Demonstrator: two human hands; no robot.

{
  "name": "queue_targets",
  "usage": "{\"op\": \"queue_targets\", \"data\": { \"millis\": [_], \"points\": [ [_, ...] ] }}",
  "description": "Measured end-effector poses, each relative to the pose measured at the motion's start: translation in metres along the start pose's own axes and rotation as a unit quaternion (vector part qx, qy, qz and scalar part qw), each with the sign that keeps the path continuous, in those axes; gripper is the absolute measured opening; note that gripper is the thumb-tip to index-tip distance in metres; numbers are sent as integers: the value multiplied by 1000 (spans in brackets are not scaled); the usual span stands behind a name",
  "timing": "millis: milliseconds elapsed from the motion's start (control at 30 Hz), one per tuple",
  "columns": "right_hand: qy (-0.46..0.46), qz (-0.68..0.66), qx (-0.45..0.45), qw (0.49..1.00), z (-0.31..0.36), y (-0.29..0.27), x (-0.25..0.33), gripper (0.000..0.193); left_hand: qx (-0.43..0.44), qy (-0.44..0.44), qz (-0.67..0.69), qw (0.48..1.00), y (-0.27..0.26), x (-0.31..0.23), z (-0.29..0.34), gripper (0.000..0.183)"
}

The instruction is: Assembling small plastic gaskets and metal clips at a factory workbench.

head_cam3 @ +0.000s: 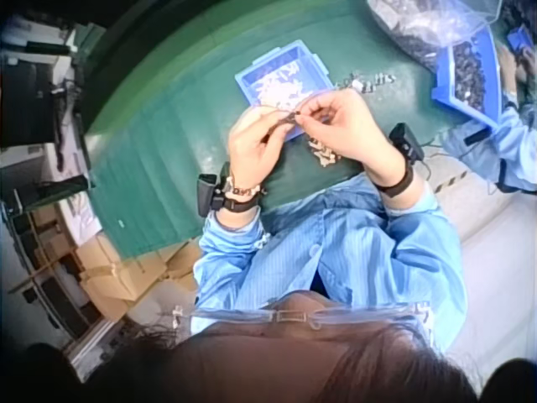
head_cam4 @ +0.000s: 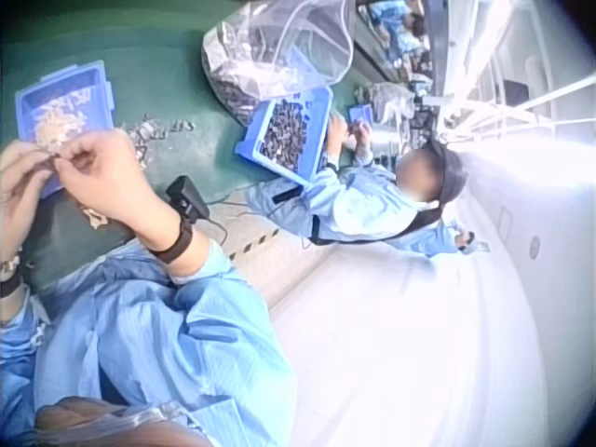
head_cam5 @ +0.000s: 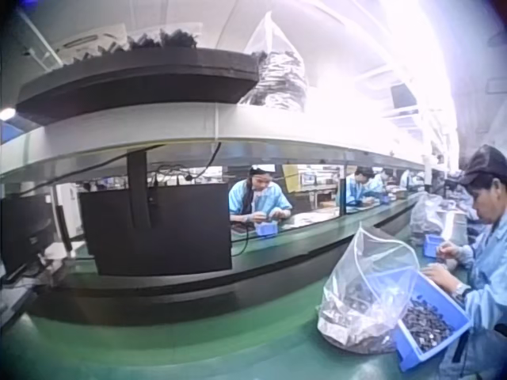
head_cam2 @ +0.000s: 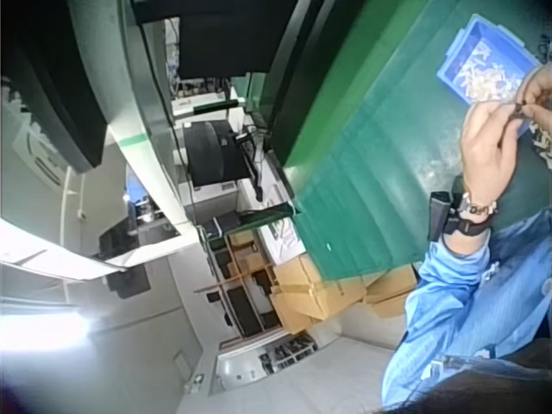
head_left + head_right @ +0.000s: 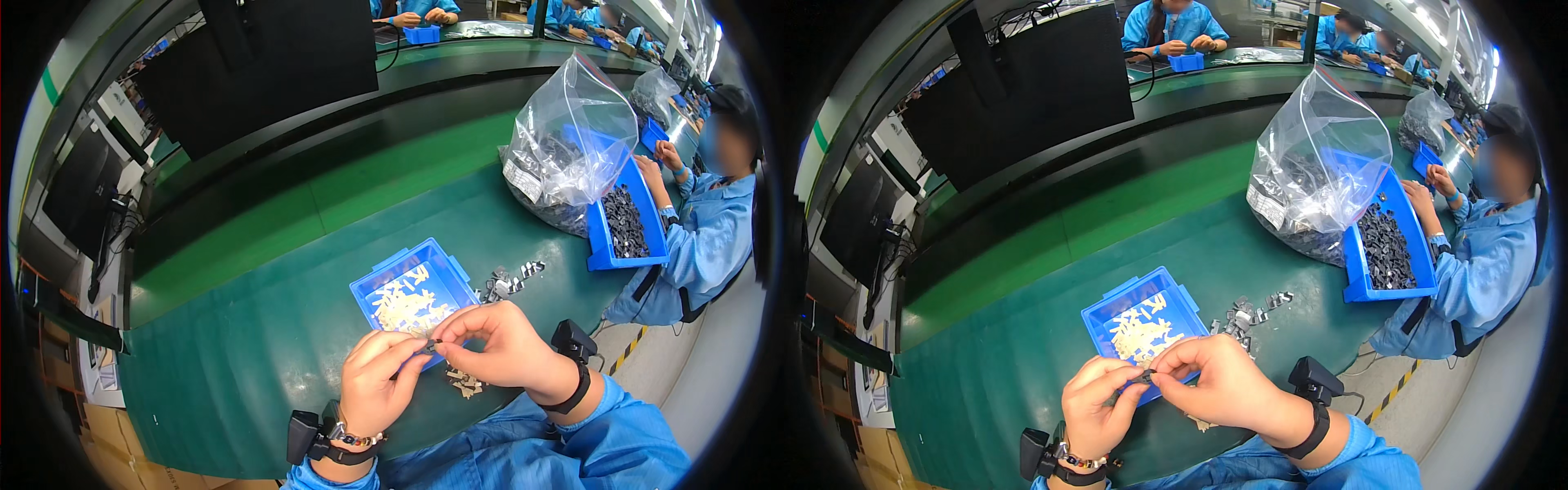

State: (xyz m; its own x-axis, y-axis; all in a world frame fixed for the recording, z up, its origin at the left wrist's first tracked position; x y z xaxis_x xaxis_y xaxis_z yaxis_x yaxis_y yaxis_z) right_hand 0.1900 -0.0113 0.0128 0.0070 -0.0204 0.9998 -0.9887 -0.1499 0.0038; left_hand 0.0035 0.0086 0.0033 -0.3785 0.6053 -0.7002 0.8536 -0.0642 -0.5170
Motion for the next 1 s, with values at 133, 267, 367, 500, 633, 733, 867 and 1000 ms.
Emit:
{"op": "queue_targets", "data": {
  "millis": [133,267,367,500,633,733,867,1000],
  "points": [
    [20,-16,8,1000,-1,-1,-1,11,-4,5,-1,1000,0,0,0,19],
    [24,-124,14,992,-3,-3,-5,8,-15,14,17,1000,1,1,0,20],
    [73,-139,29,987,-5,-6,-2,7,-13,20,19,1000,0,1,1,21],
    [91,-197,60,974,-6,-9,-5,5,-6,45,25,999,-1,2,0,21],
    [130,-304,76,941,-6,-9,-6,12,8,55,33,998,0,1,-1,21],
    [130,-403,91,901,-6,-8,-17,12,10,55,55,997,-1,0,0,17],
    [63,-352,89,929,-3,-5,-18,10,2,44,66,997,-2,1,1,16],
    [-141,-50,120,981,-2,-8,-2,20,4,43,76,996,-3,2,3,15]
  ]
}}
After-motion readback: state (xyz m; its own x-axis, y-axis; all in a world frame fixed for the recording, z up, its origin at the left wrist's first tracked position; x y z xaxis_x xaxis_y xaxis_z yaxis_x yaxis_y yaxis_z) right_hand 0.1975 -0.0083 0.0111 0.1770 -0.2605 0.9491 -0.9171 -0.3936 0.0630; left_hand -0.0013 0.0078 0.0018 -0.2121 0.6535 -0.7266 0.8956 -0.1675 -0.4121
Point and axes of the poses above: each hand's wrist, its own z-axis away from the middle knuckle, its own y-axis out of the palm, x = y × z, the point moved 1 cm from there along -z, towards the middle knuckle, and after that the axes turned 6 degrees about -z, right-handed, at the moved point
